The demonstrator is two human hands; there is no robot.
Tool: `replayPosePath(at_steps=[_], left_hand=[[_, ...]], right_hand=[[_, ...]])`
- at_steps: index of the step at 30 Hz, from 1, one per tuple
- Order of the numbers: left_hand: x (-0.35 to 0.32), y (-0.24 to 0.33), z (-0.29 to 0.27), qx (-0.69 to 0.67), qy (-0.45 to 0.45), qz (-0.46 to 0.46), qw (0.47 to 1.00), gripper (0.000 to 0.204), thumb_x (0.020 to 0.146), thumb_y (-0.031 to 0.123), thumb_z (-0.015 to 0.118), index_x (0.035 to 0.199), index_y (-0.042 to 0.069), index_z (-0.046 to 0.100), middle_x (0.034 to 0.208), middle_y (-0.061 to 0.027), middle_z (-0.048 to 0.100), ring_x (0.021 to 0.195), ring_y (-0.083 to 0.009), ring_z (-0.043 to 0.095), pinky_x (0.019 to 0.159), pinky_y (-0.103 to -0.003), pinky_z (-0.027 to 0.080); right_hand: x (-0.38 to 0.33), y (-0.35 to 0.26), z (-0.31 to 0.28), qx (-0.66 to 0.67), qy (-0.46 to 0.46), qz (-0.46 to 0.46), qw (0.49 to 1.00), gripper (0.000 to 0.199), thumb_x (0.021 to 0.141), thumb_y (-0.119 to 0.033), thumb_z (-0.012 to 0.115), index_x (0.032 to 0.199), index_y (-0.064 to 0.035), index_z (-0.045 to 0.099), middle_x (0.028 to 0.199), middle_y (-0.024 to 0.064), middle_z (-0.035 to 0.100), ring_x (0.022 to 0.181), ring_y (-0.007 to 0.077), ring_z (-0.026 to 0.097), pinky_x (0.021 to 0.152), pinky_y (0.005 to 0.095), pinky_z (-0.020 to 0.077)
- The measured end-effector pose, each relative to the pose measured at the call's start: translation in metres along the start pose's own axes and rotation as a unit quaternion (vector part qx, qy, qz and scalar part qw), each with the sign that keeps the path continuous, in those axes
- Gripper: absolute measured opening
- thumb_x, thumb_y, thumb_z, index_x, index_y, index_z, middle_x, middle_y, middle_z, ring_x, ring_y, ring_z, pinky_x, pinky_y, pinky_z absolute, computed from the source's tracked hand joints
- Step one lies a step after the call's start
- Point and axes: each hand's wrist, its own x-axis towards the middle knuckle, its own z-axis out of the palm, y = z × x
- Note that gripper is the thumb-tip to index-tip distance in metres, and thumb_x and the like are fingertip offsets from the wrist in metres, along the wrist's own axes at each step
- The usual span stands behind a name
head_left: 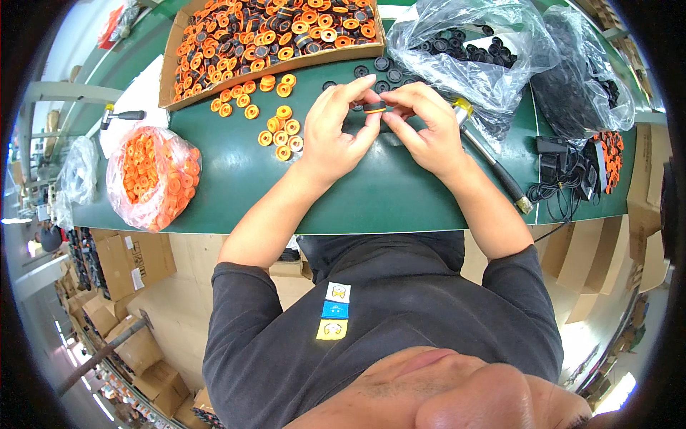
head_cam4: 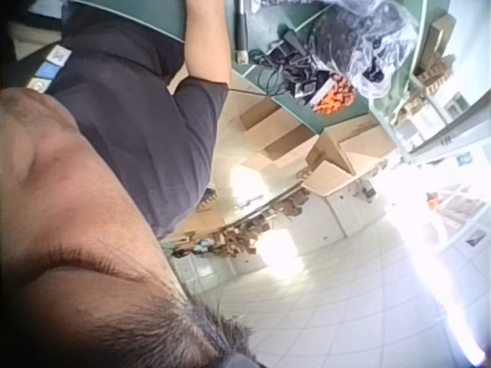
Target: The person assembles orange plastic rings into black plastic frames by hand, then taps them into place with a small mallet.
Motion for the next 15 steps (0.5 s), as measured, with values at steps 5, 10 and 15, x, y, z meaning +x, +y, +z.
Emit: replayPosePath(at_steps=[5, 10, 15], left_hand=[[0.002, 0.0, 0.001, -0.011, 0.011, -0.017, 1.0, 0.046, 0.079, -0.002, 0.073, 0.122, 0.004, 0.062, 0.097, -0.012, 0.068, 0.087, -0.0261, 0.067, 0.077, -0.035, 0.055], [0.008, -0.012, -0.005, 0.044, -0.002, -0.003, 0.999, 0.024, 0.082, -0.001, 0.073, 0.105, 0.0, 0.069, 0.099, -0.0111, 0.069, 0.088, -0.0202, 0.066, 0.08, -0.031, 0.053], [0.03, -0.037, -0.025, 0.094, 0.117, -0.116, 0.982, 0.017, 0.085, 0.006, 0.074, 0.1, 0.002, 0.071, 0.088, -0.0067, 0.067, 0.078, -0.0145, 0.064, 0.073, -0.029, 0.053]], right_hand=[[0.0, 0.001, 0.002, 0.015, 0.011, 0.003, 1.0, 0.027, 0.083, 0.001, 0.073, 0.11, 0.0015, 0.068, 0.099, 0.0118, 0.065, 0.074, 0.0162, 0.066, 0.065, 0.0274, 0.055], [0.001, 0.007, -0.001, -0.007, -0.012, 0.05, 0.999, 0.022, 0.085, -0.004, 0.073, 0.106, 0.0023, 0.069, 0.094, 0.0097, 0.065, 0.071, 0.0151, 0.065, 0.063, 0.0268, 0.0539], [-0.001, 0.011, -0.005, -0.088, -0.095, 0.102, 0.986, 0.025, 0.088, -0.019, 0.074, 0.074, -0.0015, 0.064, 0.067, 0.0108, 0.058, 0.06, 0.0251, 0.059, 0.058, 0.0359, 0.0473]])
